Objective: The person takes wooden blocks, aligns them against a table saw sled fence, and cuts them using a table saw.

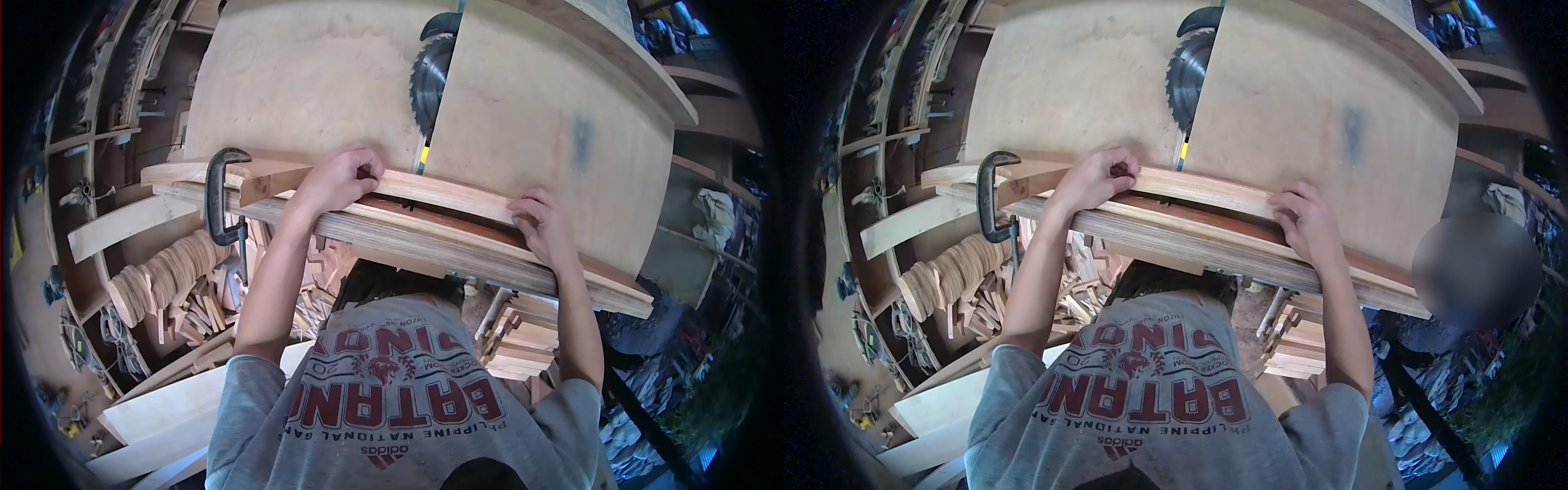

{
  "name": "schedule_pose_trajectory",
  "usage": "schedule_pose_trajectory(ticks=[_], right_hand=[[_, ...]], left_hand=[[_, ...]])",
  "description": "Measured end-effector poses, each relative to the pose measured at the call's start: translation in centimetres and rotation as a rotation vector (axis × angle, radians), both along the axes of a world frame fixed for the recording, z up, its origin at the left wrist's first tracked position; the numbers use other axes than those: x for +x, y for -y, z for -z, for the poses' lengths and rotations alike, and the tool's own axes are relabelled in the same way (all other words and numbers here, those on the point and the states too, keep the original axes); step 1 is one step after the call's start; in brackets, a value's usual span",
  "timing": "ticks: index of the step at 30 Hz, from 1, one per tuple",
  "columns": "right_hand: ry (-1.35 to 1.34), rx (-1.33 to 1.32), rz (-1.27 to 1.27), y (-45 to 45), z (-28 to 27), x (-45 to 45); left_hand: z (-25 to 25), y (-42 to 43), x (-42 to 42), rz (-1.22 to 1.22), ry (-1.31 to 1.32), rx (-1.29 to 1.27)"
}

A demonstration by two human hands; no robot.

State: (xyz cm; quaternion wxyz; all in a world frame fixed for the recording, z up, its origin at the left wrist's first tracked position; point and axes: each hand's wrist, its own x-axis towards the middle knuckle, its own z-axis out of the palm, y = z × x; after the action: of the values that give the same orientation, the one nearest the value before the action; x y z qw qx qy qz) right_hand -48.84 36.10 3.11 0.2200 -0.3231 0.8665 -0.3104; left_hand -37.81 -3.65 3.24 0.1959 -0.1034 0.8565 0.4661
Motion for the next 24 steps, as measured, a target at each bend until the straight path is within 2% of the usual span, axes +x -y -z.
schedule_pose_trajectory(ticks=[3,5,10,15,17,20,24], right_hand=[[0.076,-0.001,0.112,-0.2,-0.3,-0.3],[0.256,0.099,0.288,-1.3,-0.4,-1.0],[0.309,0.105,0.189,-2.0,0.6,-0.8],[0.305,0.121,0.080,-0.1,-0.2,-0.2],[0.239,0.167,0.014,-0.5,0.7,-0.5],[0.329,0.208,0.049,1.8,-0.7,-0.6],[0.354,0.179,0.041,4.6,-0.8,-0.3]], left_hand=[[0.3,0.2,-0.1,-0.068,0.048,0.036],[0.3,0.1,-0.3,-0.033,0.007,-0.019],[-0.5,0.3,-0.6,0.076,-0.057,-0.135],[-3.2,-0.9,0.3,0.215,-0.004,-0.539],[-3.7,-2.1,1.7,0.239,-0.237,-0.465],[-3.0,-4.0,4.1,0.202,-0.335,-0.548],[-4.6,-2.5,5.0,0.213,-0.228,-0.538]])
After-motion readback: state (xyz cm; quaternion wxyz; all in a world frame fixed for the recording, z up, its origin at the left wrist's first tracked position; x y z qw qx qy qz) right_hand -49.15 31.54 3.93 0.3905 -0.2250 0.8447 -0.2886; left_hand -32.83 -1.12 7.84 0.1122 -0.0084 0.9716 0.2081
